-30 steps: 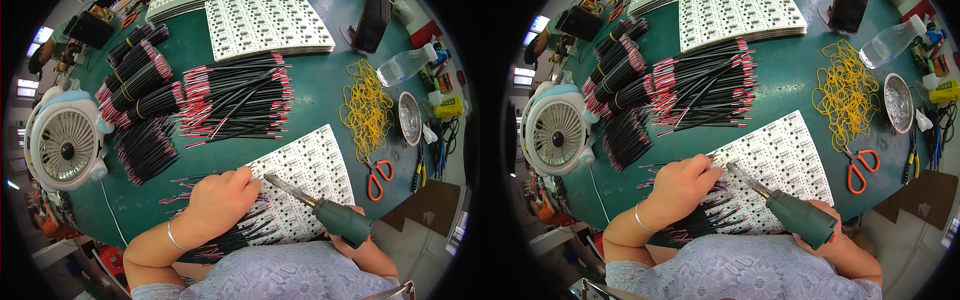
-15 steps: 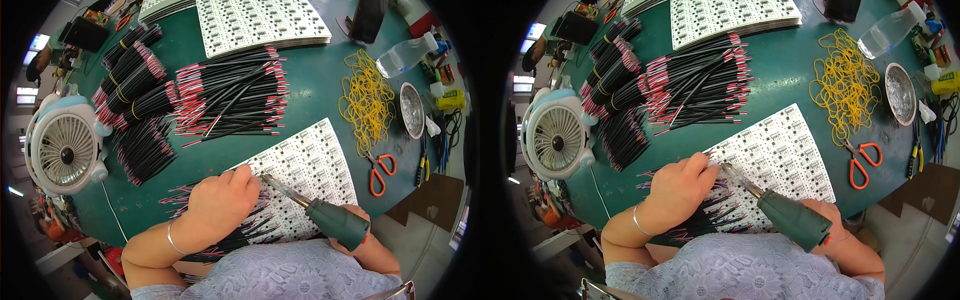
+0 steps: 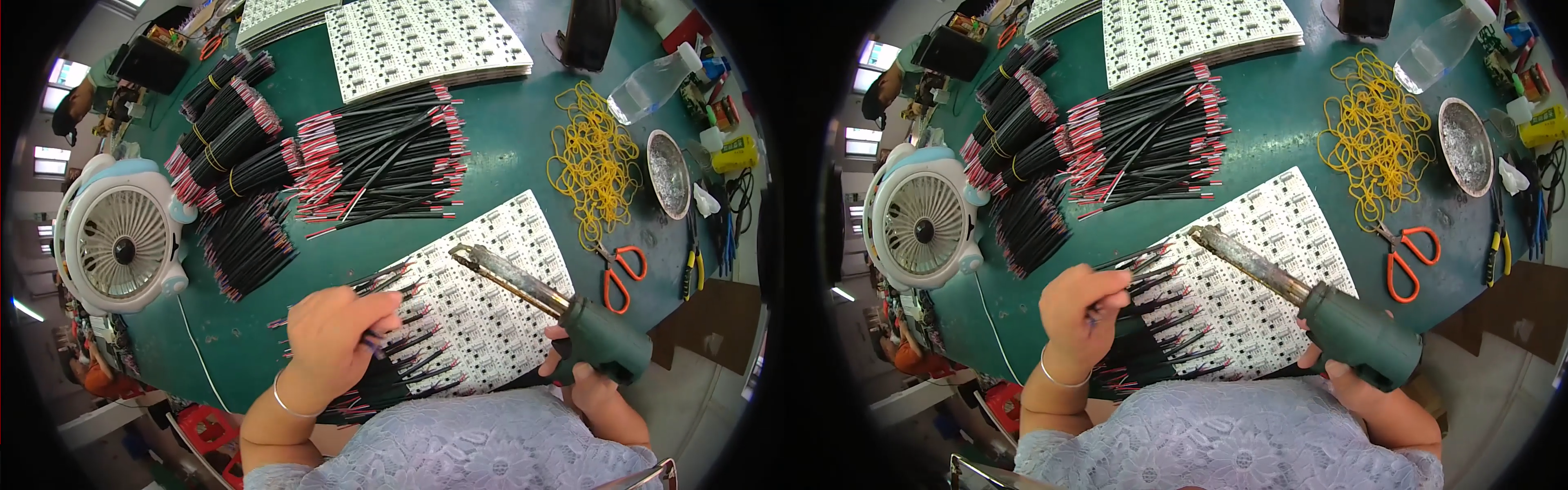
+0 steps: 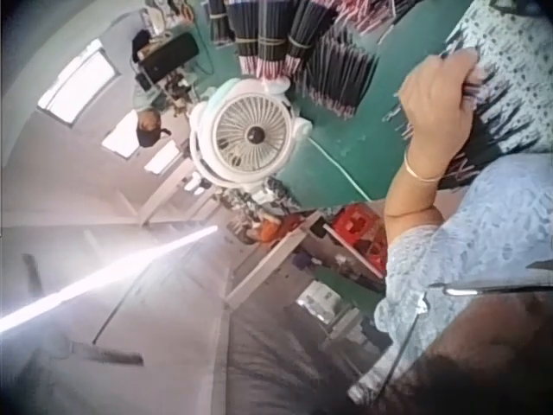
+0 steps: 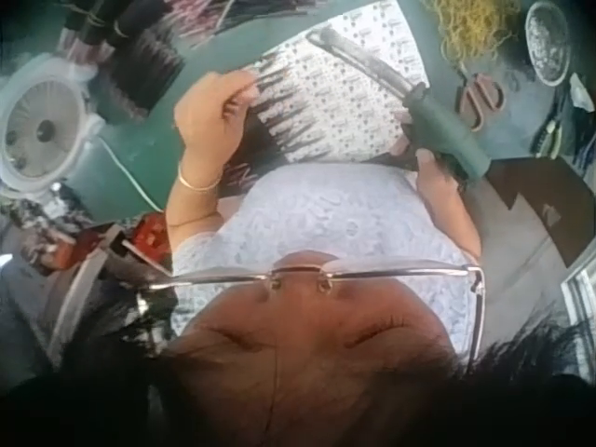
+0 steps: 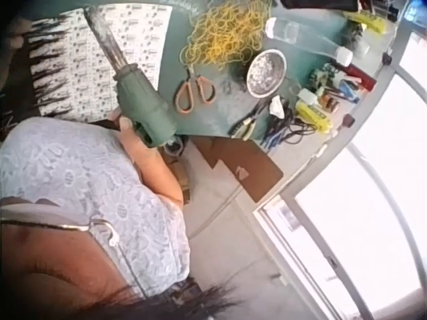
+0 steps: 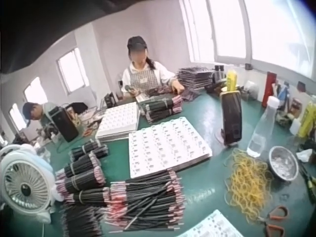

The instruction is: The person positions wire ends onto a circuit board panel by hand and solders them in place using a soldering tool.

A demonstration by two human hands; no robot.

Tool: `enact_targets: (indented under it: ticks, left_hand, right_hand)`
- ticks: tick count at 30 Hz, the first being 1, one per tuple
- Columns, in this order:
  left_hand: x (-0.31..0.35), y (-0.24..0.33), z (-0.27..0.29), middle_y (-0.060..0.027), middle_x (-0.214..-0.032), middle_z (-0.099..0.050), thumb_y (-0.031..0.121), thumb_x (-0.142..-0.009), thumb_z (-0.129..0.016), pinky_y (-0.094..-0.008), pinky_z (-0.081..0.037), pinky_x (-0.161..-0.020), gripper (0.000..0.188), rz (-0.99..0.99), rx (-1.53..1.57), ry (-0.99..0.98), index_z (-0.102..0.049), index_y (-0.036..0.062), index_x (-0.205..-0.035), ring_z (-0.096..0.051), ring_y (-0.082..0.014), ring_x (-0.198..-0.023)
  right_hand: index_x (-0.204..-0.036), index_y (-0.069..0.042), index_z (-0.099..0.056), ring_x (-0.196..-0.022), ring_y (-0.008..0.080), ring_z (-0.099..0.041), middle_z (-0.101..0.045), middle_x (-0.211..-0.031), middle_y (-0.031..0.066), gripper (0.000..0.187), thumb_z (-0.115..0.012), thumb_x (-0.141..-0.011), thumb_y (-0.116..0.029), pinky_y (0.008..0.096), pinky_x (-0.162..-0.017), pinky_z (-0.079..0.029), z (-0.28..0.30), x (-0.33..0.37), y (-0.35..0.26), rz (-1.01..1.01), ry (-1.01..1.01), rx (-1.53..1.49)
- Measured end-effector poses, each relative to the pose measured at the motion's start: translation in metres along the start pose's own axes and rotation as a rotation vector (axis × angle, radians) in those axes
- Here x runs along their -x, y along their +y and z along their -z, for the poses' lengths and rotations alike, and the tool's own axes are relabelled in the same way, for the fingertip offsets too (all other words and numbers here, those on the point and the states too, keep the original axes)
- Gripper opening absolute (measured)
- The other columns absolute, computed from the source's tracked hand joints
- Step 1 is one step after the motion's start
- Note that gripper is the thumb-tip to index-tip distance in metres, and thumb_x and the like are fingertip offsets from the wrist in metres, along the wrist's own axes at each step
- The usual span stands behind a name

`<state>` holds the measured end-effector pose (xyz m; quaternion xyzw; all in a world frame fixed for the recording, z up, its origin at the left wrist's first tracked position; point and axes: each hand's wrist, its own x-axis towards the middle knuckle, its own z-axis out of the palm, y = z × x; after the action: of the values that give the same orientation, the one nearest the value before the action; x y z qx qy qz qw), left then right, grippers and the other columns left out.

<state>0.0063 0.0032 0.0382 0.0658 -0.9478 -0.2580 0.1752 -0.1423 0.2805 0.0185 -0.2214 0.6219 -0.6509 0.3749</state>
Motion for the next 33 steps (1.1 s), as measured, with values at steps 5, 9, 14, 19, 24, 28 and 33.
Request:
enact_targets:
  ticks: [5,9,14,19,24,28,33]
  left_hand:
    - [0.015,-0.002,0.003,-0.0073,-0.07,-0.054,0.012,-0.078,-0.073,-0.0312,-0.044,-0.053,0.026,0.072,0.077,0.486,-0.056,0.0062,-0.097,-0.051,-0.0217,-0.056]
    - [0.018,-0.026,0.06,-0.0032,-0.071,-0.043,0.027,-0.101,-0.047,-0.025,-0.038,-0.052,0.023,-0.052,0.433,1.05,-0.046,0.0056,-0.093,-0.042,-0.013,-0.057]
    - [0.038,-0.058,0.01,-0.0044,-0.077,-0.05,0.027,-0.101,-0.046,-0.0289,-0.043,-0.061,0.027,0.269,0.584,0.964,-0.048,0.002,-0.111,-0.048,-0.0139,-0.067]
    - [0.041,-0.047,0.005,-0.0071,-0.083,-0.056,0.015,-0.102,-0.042,-0.0279,-0.045,-0.065,0.035,0.444,0.636,0.969,-0.039,-0.0014,-0.132,-0.048,-0.0139,-0.066]
    - [0.035,0.0,0.023,-0.0103,-0.086,-0.07,-0.001,-0.074,-0.065,-0.0218,-0.043,-0.048,0.026,0.105,0.216,0.404,-0.062,0.0035,-0.1,-0.056,-0.0104,-0.056]
    - [0.017,0.026,-0.007,-0.0084,-0.081,-0.063,-0.007,-0.058,-0.068,-0.0307,-0.049,-0.054,0.037,0.218,-0.025,-0.027,-0.067,0.0058,-0.093,-0.062,-0.0225,-0.063]
    - [0.026,0.02,-0.037,-0.0058,-0.082,-0.058,-0.005,-0.058,-0.069,-0.0324,-0.048,-0.055,0.039,0.243,-0.09,-0.021,-0.069,0.0084,-0.094,-0.06,-0.0225,-0.067]
  right_hand:
    - [-0.129,0.001,-0.048,-0.068,0.0156,-0.064,-0.062,-0.116,0.0132,0.065,-0.062,-0.088,-0.047,0.0253,-0.053,-0.047,0.001,0.004,0.001,-0.092,0.006,-0.037]
    - [-0.13,0.0,-0.047,-0.068,0.0156,-0.064,-0.062,-0.117,0.0128,0.065,-0.062,-0.088,-0.046,0.0246,-0.052,-0.045,0.005,0.005,0.004,-0.109,-0.036,-0.001]
    - [-0.134,0.0,-0.043,-0.067,0.0156,-0.063,-0.062,-0.118,0.0129,0.066,-0.062,-0.088,-0.044,0.0242,-0.052,-0.045,0.006,0.006,0.007,-0.114,-0.022,-0.037]
    - [-0.135,0.0,-0.043,-0.068,0.0167,-0.063,-0.061,-0.118,0.0149,0.066,-0.063,-0.087,-0.042,0.0268,-0.056,-0.049,0.007,0.006,0.006,-0.122,-0.032,-0.068]
    - [-0.135,0.001,-0.043,-0.069,0.0181,-0.063,-0.061,-0.116,0.0164,0.064,-0.063,-0.087,-0.038,0.0293,-0.06,-0.052,0.006,0.004,0.005,-0.1,-0.005,-0.117]
    - [-0.132,0.002,-0.043,-0.066,0.0204,-0.063,-0.062,-0.112,0.017,0.065,-0.063,-0.086,-0.04,0.0303,-0.058,-0.052,0.006,0.005,0.005,-0.145,-0.001,-0.053]
    - [-0.118,0.003,-0.055,-0.068,0.0172,-0.065,-0.063,-0.104,0.0147,0.039,-0.062,-0.088,-0.021,0.0307,-0.062,-0.054,0.011,0.021,0.016,-0.149,-0.002,-0.054]
